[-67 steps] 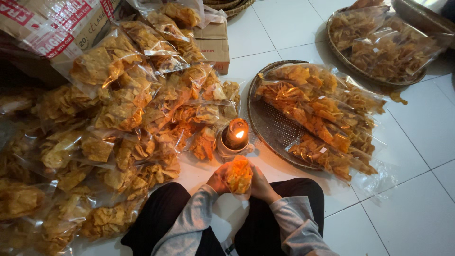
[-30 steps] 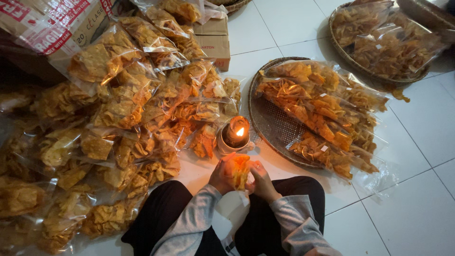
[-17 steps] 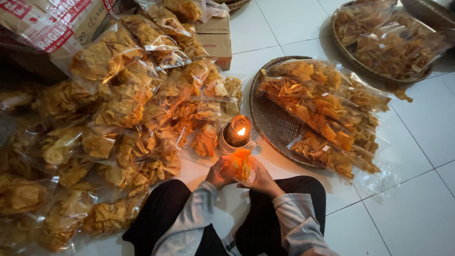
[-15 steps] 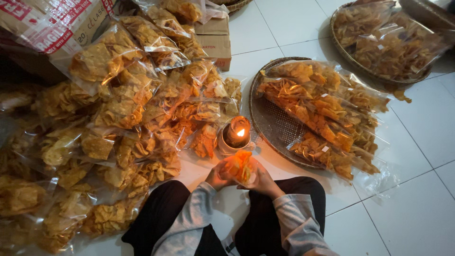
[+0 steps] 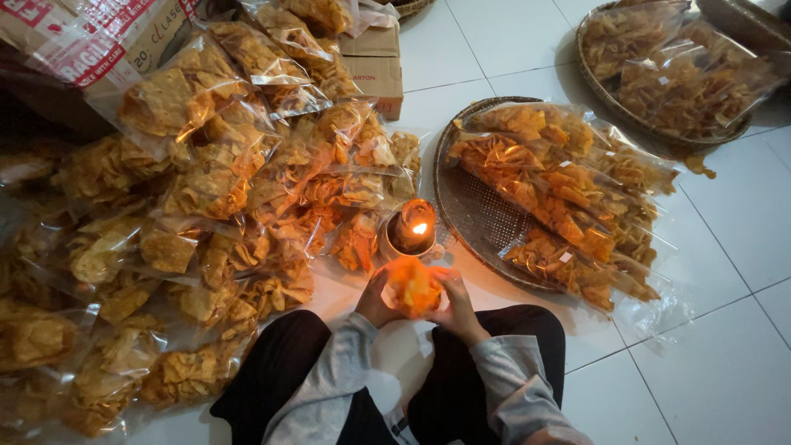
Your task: The person sits on the floor and seals clear plastic bags filled with dried food using a small candle flame. They repeatedly pick up bags, heat the open edges over the flame to seal them, and place the sealed packages onto a tray.
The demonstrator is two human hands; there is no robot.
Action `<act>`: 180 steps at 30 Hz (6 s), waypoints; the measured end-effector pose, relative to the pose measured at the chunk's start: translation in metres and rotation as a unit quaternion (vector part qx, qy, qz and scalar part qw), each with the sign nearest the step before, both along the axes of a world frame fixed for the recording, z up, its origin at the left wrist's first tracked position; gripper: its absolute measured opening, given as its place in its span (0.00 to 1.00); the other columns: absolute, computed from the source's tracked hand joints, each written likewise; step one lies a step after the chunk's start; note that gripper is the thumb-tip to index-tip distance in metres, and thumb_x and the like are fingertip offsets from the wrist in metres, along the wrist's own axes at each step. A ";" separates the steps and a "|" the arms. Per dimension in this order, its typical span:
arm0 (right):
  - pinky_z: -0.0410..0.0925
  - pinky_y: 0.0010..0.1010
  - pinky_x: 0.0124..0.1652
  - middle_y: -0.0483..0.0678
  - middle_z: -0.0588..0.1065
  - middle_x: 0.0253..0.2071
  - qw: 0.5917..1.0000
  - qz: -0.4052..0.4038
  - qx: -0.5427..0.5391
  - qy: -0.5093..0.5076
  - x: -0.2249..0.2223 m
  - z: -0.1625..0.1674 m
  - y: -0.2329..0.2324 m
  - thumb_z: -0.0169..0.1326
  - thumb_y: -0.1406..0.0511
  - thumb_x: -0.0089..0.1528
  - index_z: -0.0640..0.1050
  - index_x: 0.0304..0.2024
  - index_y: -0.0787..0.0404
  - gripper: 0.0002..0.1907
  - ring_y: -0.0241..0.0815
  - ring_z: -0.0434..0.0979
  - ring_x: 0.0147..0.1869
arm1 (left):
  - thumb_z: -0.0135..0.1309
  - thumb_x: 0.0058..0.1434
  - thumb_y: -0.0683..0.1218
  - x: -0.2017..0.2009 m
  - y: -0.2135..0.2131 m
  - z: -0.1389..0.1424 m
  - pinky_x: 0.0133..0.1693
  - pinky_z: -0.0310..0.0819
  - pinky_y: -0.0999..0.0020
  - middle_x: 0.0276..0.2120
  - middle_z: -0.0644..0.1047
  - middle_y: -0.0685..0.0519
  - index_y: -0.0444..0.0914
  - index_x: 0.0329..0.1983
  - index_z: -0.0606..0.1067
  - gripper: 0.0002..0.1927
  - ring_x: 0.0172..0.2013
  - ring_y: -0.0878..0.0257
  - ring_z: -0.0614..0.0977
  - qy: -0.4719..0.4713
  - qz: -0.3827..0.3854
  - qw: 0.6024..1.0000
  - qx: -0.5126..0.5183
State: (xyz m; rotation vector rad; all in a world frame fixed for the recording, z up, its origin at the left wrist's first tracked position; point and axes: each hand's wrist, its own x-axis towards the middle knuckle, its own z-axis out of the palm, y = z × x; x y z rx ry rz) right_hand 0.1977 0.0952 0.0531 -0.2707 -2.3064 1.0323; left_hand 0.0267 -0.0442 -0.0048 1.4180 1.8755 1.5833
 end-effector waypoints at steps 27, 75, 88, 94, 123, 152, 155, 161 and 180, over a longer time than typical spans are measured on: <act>0.69 0.42 0.58 0.51 0.71 0.61 0.988 0.048 -0.099 -0.107 -0.005 0.017 0.001 0.78 0.60 0.43 0.70 0.62 0.58 0.48 0.49 0.73 0.63 | 0.74 0.45 0.51 -0.006 -0.004 0.016 0.70 0.58 0.58 0.68 0.71 0.45 0.39 0.72 0.67 0.50 0.70 0.52 0.69 -0.120 -0.128 0.983 0.062; 0.69 0.33 0.62 0.51 0.73 0.62 0.991 0.040 -0.080 -0.097 0.003 0.006 -0.003 0.73 0.61 0.53 0.57 0.76 0.61 0.55 0.41 0.75 0.65 | 0.78 0.44 0.49 0.016 0.008 0.017 0.62 0.72 0.58 0.59 0.78 0.46 0.40 0.61 0.71 0.42 0.60 0.51 0.78 0.039 -0.005 0.997 0.067; 0.50 0.45 0.71 0.62 0.54 0.76 0.976 0.146 -0.007 -0.162 -0.002 -0.007 0.002 0.79 0.63 0.44 0.65 0.71 0.60 0.56 0.56 0.50 0.80 | 0.71 0.55 0.49 0.017 0.005 -0.001 0.55 0.76 0.65 0.51 0.81 0.50 0.33 0.58 0.74 0.31 0.51 0.62 0.81 -0.446 -0.110 0.880 0.120; 0.64 0.44 0.67 0.52 0.68 0.68 0.942 0.159 -0.282 -0.087 0.000 -0.016 -0.003 0.75 0.65 0.47 0.63 0.69 0.61 0.51 0.48 0.68 0.71 | 0.68 0.57 0.57 0.021 0.012 0.013 0.62 0.73 0.64 0.60 0.78 0.50 0.34 0.71 0.67 0.43 0.60 0.61 0.78 -0.456 -0.154 0.863 0.150; 0.59 0.47 0.68 0.60 0.60 0.75 0.959 0.078 -0.263 0.065 0.028 0.053 0.007 0.56 0.34 0.59 0.48 0.78 0.55 0.59 0.55 0.64 0.74 | 0.78 0.41 0.52 0.024 -0.010 0.030 0.59 0.71 0.56 0.59 0.74 0.44 0.39 0.68 0.63 0.52 0.59 0.49 0.76 0.021 0.113 0.991 0.064; 0.64 0.36 0.67 0.49 0.70 0.66 0.931 0.103 -0.344 -0.067 0.001 -0.009 0.012 0.64 0.66 0.61 0.63 0.70 0.64 0.38 0.43 0.70 0.69 | 0.77 0.47 0.48 0.026 0.013 0.004 0.73 0.60 0.62 0.73 0.67 0.43 0.37 0.78 0.56 0.59 0.72 0.52 0.69 0.068 -0.068 0.994 0.049; 0.65 0.39 0.65 0.52 0.70 0.65 0.767 0.089 -0.635 -0.023 -0.005 -0.009 0.011 0.59 0.65 0.66 0.63 0.70 0.66 0.32 0.45 0.71 0.67 | 0.77 0.40 0.50 0.019 0.010 0.011 0.69 0.60 0.60 0.68 0.70 0.46 0.38 0.75 0.58 0.60 0.68 0.53 0.71 -0.097 -0.118 0.988 0.009; 0.65 0.42 0.60 0.52 0.71 0.62 0.914 0.064 -0.391 -0.089 -0.005 0.007 0.008 0.63 0.63 0.57 0.63 0.67 0.61 0.38 0.46 0.71 0.65 | 0.79 0.32 0.55 0.013 0.009 0.026 0.57 0.71 0.57 0.53 0.79 0.49 0.43 0.59 0.74 0.47 0.53 0.51 0.79 0.035 -0.013 0.996 -0.082; 0.65 0.35 0.67 0.51 0.70 0.64 0.963 0.098 -0.235 -0.083 0.007 -0.022 0.012 0.74 0.64 0.50 0.64 0.69 0.65 0.49 0.43 0.71 0.69 | 0.79 0.36 0.53 0.021 0.003 0.018 0.59 0.74 0.58 0.55 0.79 0.47 0.40 0.58 0.73 0.45 0.57 0.54 0.80 -0.089 -0.039 0.993 0.062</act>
